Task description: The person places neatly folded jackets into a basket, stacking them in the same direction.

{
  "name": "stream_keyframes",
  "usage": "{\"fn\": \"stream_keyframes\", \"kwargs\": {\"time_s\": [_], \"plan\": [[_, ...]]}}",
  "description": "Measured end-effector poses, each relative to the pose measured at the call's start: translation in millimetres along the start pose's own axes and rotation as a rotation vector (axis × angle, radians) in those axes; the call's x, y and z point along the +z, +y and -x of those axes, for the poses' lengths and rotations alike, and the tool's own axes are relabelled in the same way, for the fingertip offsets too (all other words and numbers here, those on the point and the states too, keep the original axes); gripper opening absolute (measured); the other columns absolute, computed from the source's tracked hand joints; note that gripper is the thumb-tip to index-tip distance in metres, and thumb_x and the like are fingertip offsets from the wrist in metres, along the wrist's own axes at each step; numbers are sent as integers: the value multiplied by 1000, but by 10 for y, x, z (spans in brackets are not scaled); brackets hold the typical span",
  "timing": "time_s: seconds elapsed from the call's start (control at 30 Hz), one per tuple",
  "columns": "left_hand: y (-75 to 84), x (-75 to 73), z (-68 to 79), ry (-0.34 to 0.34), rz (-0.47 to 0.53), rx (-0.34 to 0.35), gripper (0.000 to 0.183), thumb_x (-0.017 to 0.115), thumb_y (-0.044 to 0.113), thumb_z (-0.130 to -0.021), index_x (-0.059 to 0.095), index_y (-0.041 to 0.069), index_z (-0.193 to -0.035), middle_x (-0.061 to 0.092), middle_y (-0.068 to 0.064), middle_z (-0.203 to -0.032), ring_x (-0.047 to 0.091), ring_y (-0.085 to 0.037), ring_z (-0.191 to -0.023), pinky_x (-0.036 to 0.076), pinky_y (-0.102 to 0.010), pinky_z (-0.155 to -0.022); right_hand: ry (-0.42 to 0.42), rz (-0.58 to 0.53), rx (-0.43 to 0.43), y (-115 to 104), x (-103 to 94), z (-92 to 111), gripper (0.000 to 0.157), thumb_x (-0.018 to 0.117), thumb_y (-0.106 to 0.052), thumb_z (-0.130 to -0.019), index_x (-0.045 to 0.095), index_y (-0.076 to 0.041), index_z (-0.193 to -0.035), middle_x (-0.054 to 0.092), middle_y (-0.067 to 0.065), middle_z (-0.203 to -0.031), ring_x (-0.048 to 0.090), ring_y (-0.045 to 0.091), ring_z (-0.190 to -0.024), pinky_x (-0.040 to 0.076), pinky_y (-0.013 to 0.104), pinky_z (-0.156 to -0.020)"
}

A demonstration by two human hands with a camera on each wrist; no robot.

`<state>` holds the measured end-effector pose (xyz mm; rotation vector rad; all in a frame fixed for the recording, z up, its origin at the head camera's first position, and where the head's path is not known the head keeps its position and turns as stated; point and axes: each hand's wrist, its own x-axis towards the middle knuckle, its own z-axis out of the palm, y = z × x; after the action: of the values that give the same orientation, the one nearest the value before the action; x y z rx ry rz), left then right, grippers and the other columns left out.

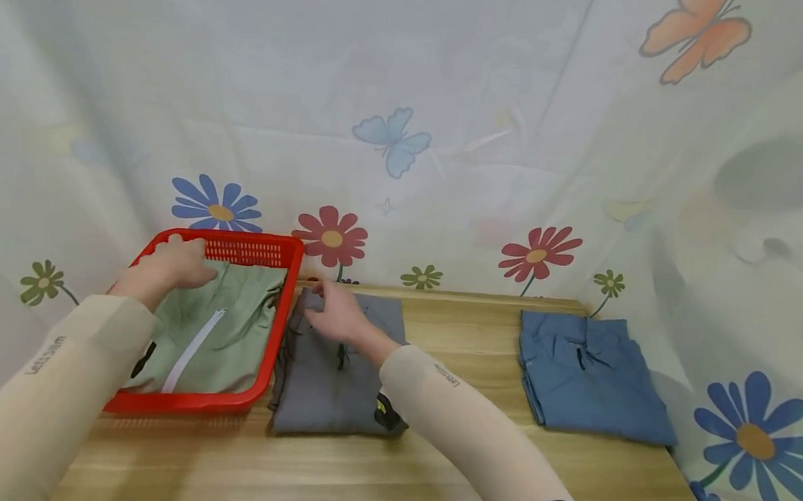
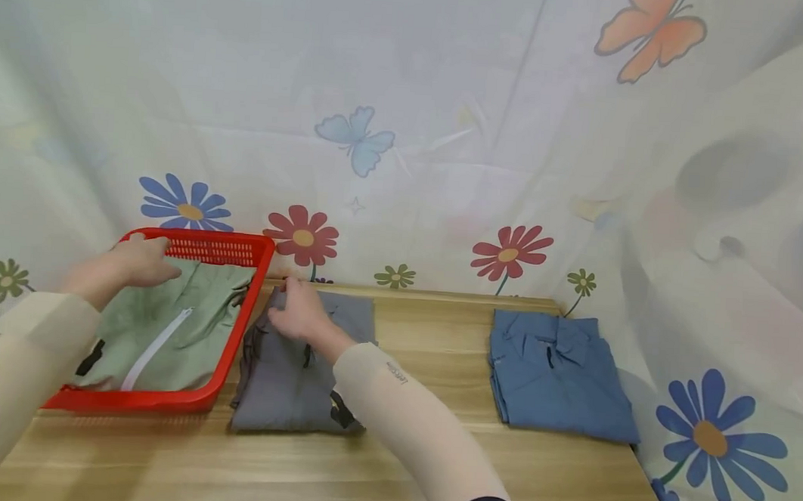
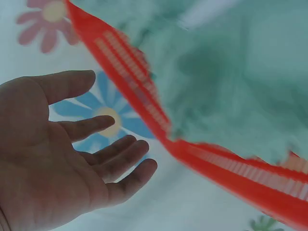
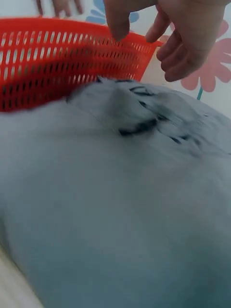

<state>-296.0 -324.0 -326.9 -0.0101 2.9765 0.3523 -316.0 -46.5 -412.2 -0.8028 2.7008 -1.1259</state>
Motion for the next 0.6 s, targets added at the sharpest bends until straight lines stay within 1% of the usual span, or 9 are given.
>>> {"fn": "stream_keyframes", "kwargs": {"time_s": [0.07, 0.13, 0.23, 0.37, 0.47, 0.53, 0.6], "plan": [[135, 10, 15, 4, 6, 27, 67, 67, 18, -90, 38, -19, -138, 39, -44, -127, 37, -59, -115, 43, -74, -92, -51, 111, -50, 67, -12, 53, 43, 65, -16, -100, 54, 2, -138, 59, 15, -136, 57, 27, -123, 48, 35, -101], [257, 15, 22, -1, 14, 57, 69, 65, 19, -92, 36, -18, -142, 39, -44, -132, 36, -60, -120, 40, -76, -95, -91, 203, -80, 119, -33, 115, 43, 65, -17, -101, 54, 2, -138, 58, 16, -135, 56, 27, -122, 48, 35, -101], [423, 18, 27, -9, 21, 103, 72, 64, 21, -94, 35, -18, -147, 39, -44, -139, 35, -60, -126, 37, -77, -99, -132, 327, -95, 187, -61, 218, 47, 65, -23, -101, 53, -1, -140, 56, 15, -136, 54, 27, -124, 46, 35, -103], [583, 48, 64, -4, 33, 164, 71, 65, 22, -94, 37, -17, -147, 44, -42, -140, 41, -57, -126, 39, -74, -99, -176, 477, -90, 262, -108, 363, 56, 63, -33, -102, 48, -4, -148, 50, 14, -147, 47, 29, -136, 43, 38, -109], [683, 80, 105, -4, 40, 196, 71, 66, 23, -95, 38, -18, -146, 45, -41, -141, 41, -57, -127, 39, -74, -100, -203, 549, -67, 340, -155, 467, 62, 62, -38, -102, 46, -5, -151, 44, 14, -154, 42, 29, -142, 40, 40, -112], [739, 101, 141, -10, 46, 206, 71, 65, 24, -96, 38, -17, -147, 42, -42, -144, 37, -58, -131, 36, -74, -102, -219, 563, -57, 398, -190, 527, 64, 61, -40, -102, 44, -4, -152, 41, 16, -158, 38, 30, -145, 37, 41, -115], [785, 124, 175, -19, 46, 217, 70, 64, 25, -98, 37, -17, -147, 40, -42, -146, 33, -59, -135, 32, -74, -106, -231, 562, -65, 477, -213, 574, 65, 60, -40, -103, 43, -3, -154, 37, 18, -160, 34, 31, -148, 33, 42, -117]]}}
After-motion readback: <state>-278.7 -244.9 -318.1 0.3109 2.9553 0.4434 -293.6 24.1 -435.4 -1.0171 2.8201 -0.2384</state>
